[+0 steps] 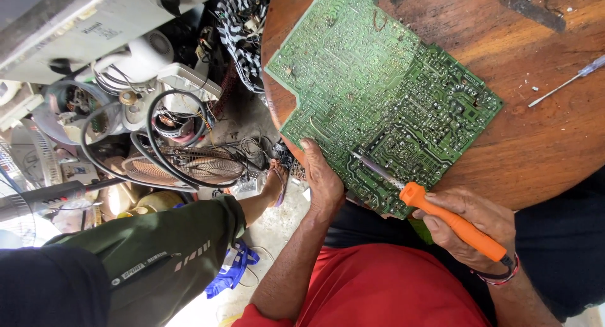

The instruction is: The person uses a soldering iron to work on a green circuit board placed on a round wooden table. They flip the board over to access the other side and continue soldering specific points on the circuitry.

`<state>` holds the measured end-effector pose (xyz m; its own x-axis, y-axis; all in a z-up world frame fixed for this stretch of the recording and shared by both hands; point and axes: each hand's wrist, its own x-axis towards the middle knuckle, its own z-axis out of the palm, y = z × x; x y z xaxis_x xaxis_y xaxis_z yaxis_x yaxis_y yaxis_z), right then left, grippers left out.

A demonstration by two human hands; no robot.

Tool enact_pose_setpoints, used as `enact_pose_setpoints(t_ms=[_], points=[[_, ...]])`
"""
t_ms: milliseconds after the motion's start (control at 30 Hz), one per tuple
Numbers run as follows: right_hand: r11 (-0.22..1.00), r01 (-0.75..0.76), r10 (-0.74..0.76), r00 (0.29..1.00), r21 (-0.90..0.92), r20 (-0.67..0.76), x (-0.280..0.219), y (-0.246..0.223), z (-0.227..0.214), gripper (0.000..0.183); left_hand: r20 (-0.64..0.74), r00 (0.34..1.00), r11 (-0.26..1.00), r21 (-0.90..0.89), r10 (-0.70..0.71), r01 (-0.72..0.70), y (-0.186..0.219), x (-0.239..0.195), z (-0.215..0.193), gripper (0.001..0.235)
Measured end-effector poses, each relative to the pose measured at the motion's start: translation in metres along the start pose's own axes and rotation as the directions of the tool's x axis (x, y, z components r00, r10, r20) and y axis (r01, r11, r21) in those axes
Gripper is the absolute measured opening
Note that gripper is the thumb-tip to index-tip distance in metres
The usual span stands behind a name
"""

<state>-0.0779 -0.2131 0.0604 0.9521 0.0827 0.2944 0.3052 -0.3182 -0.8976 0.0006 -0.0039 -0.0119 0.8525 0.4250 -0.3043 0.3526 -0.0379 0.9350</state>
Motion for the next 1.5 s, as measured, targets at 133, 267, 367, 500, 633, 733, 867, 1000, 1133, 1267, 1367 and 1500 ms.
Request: enact_pose_setpoints(t_ms=[133,267,367,500,633,733,867,1000,1133,1267,1367,1500], points=[[1.0,-0.001,0.004,0.995,0.026,-0.103,-0.018,0.014,-0.001,0.027,0.101,0.972,0.976,0.072,-0.214,0.207,0.001,0.0,-0.006,0.106],[0.994,0.069,-0.05,0.978,0.086,-0.2,-0.038,0.037,-0.002,0.035,0.103,0.978,0.983,-0.01,-0.183,0.185,-0.007,0.003,-0.003,0.115],[0.989,0.054,-0.015,0.963,0.138,-0.269,-0.05,0.04,-0.001,0.033,0.141,0.979,0.988,0.077,-0.146,0.136,0.011,0.0,-0.003,0.125],[0.991,-0.014,0.048,0.962,0.13,-0.268,-0.061,0.035,-0.01,0.032,0.122,0.958,0.965,0.074,-0.26,0.253,0.034,-0.006,0.005,0.117],[1.0,-0.011,0.012,0.965,0.008,-0.26,-0.068,0.037,-0.017,0.031,-0.029,0.974,0.972,0.078,0.225,-0.222,0.035,-0.008,0.011,0.088],[1.0,0.002,-0.009,0.966,-0.029,-0.258,-0.069,0.032,-0.016,0.03,-0.024,0.977,0.976,0.048,0.212,-0.211,0.021,-0.004,0.011,0.091],[0.995,0.038,-0.061,0.959,-0.088,-0.277,-0.059,0.017,-0.015,0.027,-0.113,0.851,0.857,0.009,0.514,-0.516,0.053,-0.005,0.016,0.091],[0.999,-0.007,-0.005,0.961,-0.041,-0.277,-0.065,0.011,-0.013,0.031,-0.032,0.983,0.982,-0.038,0.182,-0.183,0.004,0.005,0.013,0.107],[0.997,0.038,-0.054,0.971,-0.071,-0.233,-0.056,0.008,-0.005,0.029,0.006,1.0,0.998,-0.054,0.015,-0.015,-0.006,0.007,0.012,0.095],[0.992,0.07,-0.089,0.979,-0.11,-0.185,-0.052,0.009,-0.002,0.029,0.059,0.992,0.993,-0.026,-0.112,0.113,0.002,0.0,0.011,0.101],[0.979,0.08,-0.111,0.981,-0.188,-0.162,-0.051,0.013,-0.001,0.028,0.029,1.0,0.998,-0.068,-0.002,0.004,-0.004,0.003,0.012,0.096],[0.978,0.112,-0.141,0.977,-0.178,-0.158,-0.057,0.022,0.002,0.026,0.014,0.993,0.993,-0.002,0.12,-0.12,0.011,0.0,0.01,0.093]])
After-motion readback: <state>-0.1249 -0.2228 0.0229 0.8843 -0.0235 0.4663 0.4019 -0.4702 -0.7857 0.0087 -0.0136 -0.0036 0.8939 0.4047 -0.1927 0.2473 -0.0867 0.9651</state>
